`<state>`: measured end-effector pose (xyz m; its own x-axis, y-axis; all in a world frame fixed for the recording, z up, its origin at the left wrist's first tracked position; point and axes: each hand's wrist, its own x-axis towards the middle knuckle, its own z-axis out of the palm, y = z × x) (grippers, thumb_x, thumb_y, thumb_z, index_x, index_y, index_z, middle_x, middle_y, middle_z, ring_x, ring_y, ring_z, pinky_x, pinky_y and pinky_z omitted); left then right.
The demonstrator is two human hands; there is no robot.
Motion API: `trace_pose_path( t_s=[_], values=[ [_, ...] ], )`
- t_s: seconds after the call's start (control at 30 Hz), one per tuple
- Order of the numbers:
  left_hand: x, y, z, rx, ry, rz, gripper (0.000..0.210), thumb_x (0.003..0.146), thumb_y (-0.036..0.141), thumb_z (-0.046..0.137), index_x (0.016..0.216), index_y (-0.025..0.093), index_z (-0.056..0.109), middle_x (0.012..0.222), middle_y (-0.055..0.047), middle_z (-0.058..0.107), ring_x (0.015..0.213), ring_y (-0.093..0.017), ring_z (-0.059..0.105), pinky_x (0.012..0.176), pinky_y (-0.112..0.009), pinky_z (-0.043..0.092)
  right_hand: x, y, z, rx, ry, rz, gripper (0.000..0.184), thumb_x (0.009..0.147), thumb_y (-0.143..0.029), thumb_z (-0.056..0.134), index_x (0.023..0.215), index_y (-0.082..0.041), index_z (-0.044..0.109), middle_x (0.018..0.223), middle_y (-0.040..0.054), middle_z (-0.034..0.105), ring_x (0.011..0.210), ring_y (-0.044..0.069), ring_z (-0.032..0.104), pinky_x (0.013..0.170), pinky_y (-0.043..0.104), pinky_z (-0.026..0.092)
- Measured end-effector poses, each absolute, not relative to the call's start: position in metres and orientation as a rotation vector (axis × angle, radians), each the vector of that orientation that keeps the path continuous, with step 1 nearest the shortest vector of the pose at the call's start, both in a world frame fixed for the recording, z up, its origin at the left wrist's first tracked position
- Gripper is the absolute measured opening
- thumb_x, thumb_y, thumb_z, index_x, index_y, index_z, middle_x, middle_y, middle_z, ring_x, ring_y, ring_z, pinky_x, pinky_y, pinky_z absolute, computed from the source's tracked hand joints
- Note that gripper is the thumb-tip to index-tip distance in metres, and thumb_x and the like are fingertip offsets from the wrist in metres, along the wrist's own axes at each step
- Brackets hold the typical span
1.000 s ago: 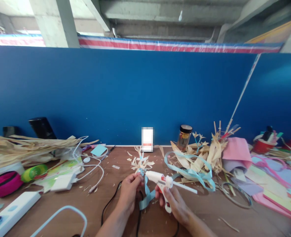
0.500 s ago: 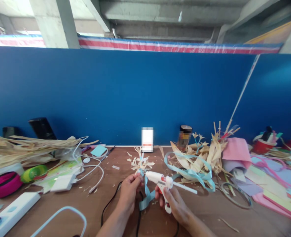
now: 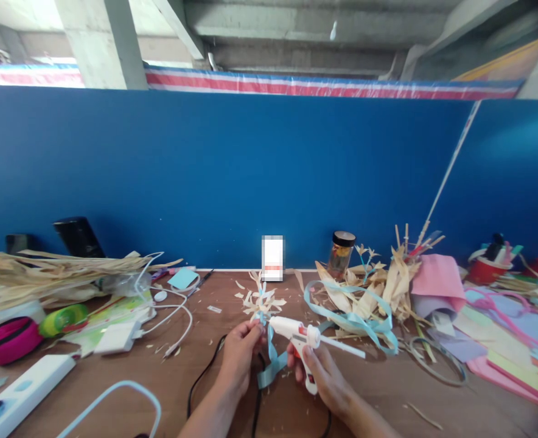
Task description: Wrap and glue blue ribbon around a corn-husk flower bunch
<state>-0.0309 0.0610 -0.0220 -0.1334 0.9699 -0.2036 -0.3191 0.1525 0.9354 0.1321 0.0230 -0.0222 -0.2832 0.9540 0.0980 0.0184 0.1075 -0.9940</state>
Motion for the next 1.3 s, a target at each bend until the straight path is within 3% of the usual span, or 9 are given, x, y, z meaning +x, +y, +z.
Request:
trace_pose_path(
  t_s=[0.67, 1.3],
  values=[
    [-0.0305, 0.0605, -0.0247, 0.751, 1.153, 1.347, 0.025, 0.056, 0.032, 0.067, 0.070, 0.012, 0.062, 0.050, 0.002, 0.054, 0.041, -0.004, 0.041, 0.038, -0.014, 0.023, 0.1332, 0.0227, -0.0252, -0.995, -1.506, 1.303, 0.046, 0.082, -0.054, 0.033, 0.092, -0.013, 0.052, 0.075, 0.0051, 0.058, 0.053, 0.009, 0.049, 0.047, 0.022, 0.032],
    [-0.0314, 0.0618, -0.0305, 0.791, 1.134, 1.323, 0.024, 0.062, 0.030, 0.064, 0.074, 0.010, 0.060, 0.048, 0.003, 0.052, 0.039, -0.002, 0.034, 0.038, -0.014, 0.020, 0.1344, 0.0240, -0.0304, -0.999, -1.521, 1.278, 0.044, 0.084, -0.051, 0.033, 0.094, -0.013, 0.051, 0.078, 0.0066, 0.059, 0.055, 0.009, 0.049, 0.048, 0.022, 0.033]
  ],
)
